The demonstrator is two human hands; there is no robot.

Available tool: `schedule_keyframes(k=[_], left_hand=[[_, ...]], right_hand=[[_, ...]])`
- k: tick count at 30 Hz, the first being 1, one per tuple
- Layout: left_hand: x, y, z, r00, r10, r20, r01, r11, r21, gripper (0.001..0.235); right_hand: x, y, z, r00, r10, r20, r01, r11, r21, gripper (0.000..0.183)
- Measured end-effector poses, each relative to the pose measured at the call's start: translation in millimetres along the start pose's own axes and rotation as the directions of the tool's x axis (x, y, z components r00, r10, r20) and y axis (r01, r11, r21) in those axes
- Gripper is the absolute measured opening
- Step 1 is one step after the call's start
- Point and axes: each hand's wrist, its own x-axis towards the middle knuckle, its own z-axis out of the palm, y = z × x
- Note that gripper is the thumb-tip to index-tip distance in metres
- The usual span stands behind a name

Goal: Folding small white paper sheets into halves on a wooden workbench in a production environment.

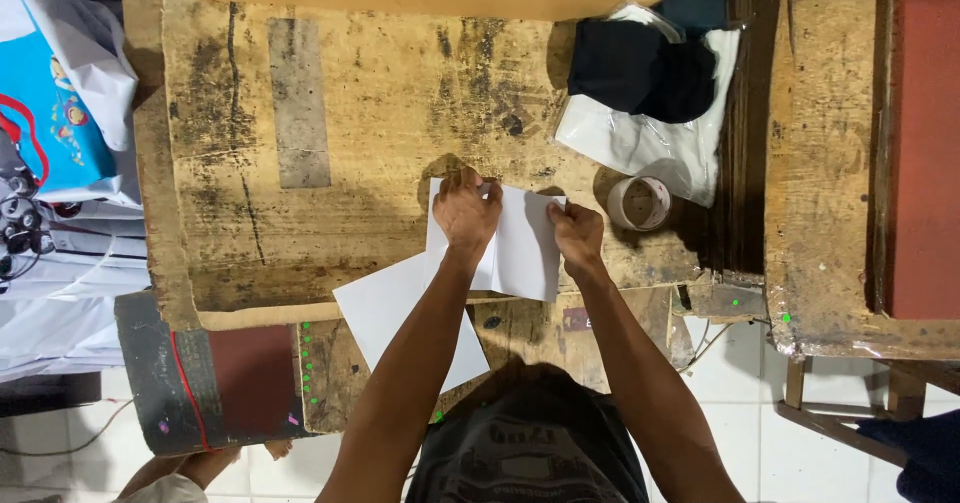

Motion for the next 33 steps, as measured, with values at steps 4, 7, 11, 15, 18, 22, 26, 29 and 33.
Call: schedule_keyframes(k=[4,7,11,15,18,22,26,29,33], left_hand=[[-2,1,3,1.000,-0.009,-0.005,0.009,0.999,0.030,0.031],[-2,2,4,1.000,-0.020,-0.012,0.020,0.998,0.053,0.030],[-3,1,4,1.000,-0.011,-0.019,0.012,0.998,0.057,0.031],[-3,-3,6,0.999,-0.001,0.048,-0.003,0.997,0.071,0.030],[6,-9,-12,0.987,-0.003,0.159,0.016,0.996,-0.082,0.016],[-8,-13,-48,0.977,0.203,0.058,-0.197,0.976,-0.097,0.014],[-34,-17,-60,0.889,0.454,0.062,-0.457,0.888,0.044,0.038],[-37,-18,-59,0.884,0.455,0.109,-0.466,0.877,0.114,0.048],[-39,-17,-60,0.890,0.432,0.142,-0.452,0.878,0.158,0.050]], right_hand=[[-9,-10,2,1.000,0.008,-0.011,-0.009,0.998,-0.058,0.032],[-6,0,4,0.999,0.025,-0.020,-0.027,0.996,-0.087,0.034],[7,29,11,0.996,0.056,-0.063,-0.056,0.998,0.000,0.034],[12,55,9,0.993,0.097,-0.073,-0.093,0.994,0.055,0.032],[26,67,2,0.996,0.081,-0.027,-0.075,0.983,0.166,0.038],[25,81,8,0.997,0.063,-0.033,-0.054,0.973,0.226,0.033],[33,97,8,0.998,0.020,-0.054,-0.011,0.987,0.159,0.033],[20,72,6,0.998,0.020,-0.065,-0.011,0.989,0.145,0.032],[3,53,6,0.996,0.041,-0.082,-0.031,0.993,0.118,0.032]])
